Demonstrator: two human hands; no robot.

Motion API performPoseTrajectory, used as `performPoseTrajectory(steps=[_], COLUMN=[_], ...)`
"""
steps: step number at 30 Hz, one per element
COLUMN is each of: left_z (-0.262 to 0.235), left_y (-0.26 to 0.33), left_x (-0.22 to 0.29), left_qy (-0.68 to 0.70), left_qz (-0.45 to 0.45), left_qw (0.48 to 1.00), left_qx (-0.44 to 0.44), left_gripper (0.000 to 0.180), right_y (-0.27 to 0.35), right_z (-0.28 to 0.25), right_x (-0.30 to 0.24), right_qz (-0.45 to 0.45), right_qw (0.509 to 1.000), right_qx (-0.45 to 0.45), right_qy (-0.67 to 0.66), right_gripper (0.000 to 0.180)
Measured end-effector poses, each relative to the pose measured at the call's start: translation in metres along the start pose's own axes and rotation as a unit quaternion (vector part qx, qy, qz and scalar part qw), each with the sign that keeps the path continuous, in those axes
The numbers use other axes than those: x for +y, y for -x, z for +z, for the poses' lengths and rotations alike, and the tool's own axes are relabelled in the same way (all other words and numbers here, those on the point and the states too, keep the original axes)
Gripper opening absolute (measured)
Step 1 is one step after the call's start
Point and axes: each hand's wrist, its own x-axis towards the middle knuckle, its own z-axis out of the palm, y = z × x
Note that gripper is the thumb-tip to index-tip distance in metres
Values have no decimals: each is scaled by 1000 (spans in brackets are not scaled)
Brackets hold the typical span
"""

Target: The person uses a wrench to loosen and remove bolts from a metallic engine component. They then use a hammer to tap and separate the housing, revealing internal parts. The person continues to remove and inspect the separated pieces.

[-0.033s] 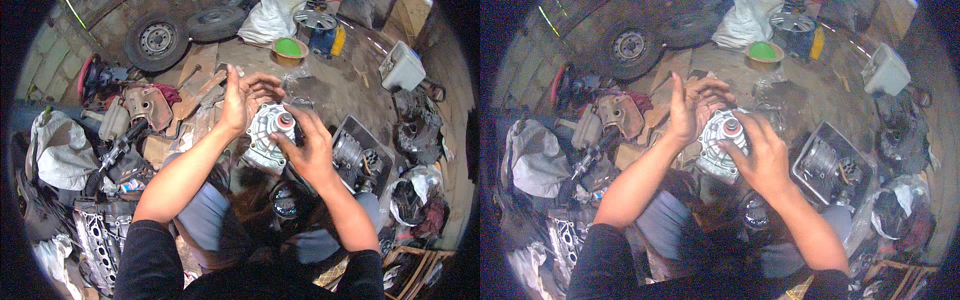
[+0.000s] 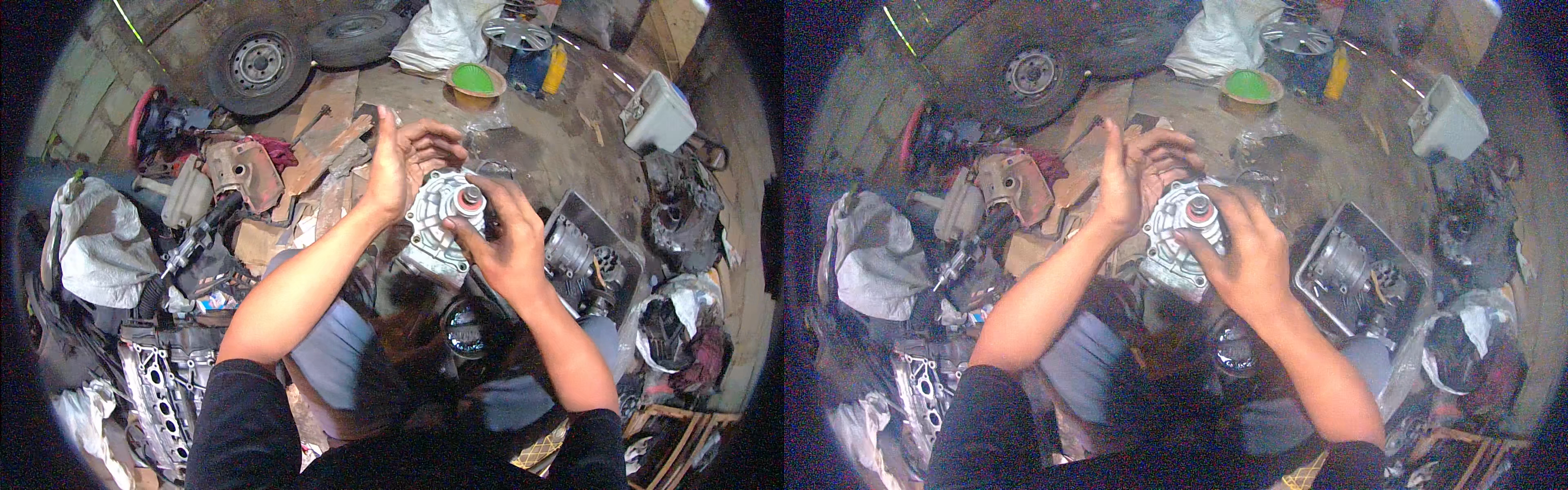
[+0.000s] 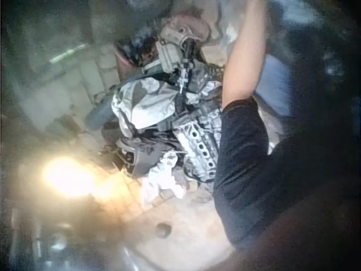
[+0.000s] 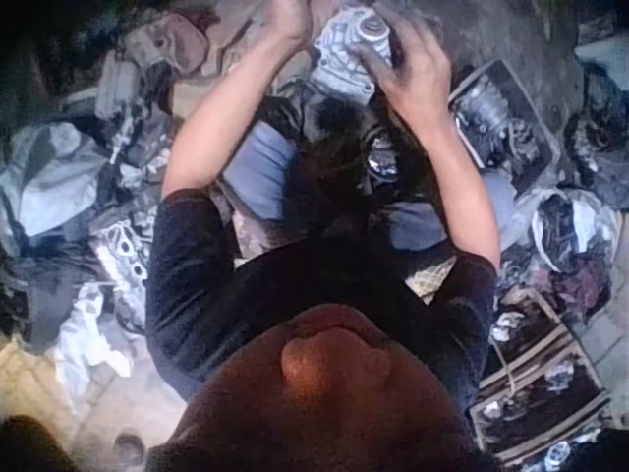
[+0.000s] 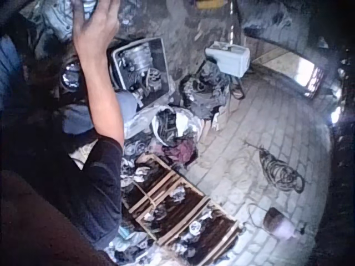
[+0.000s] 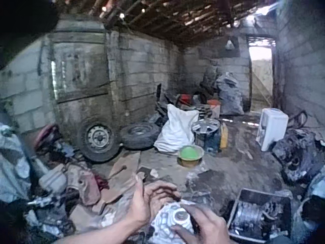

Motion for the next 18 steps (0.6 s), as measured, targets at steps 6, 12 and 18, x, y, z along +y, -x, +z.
performPoseTrajectory(steps=[6, 12, 18], left_z=[-1, -4, -4], left_y=[2, -2, -6], left_x=[0, -16, -25], left_qy=[-132, -113, -31], left_qz=[-98, -170, -231], left_qw=[986, 978, 964], left_qx=[41, 39, -125], left_gripper=[100, 100, 114], right_y=[0, 4, 17], right_z=[1, -2, -4], right_x=[-7, -6, -2], right_qz=[57, 48, 2], right_qw=[998, 999, 1000], right_qx=[8, -12, 2], right_qy=[25, 5, -20], right_gripper=[41, 40, 41])
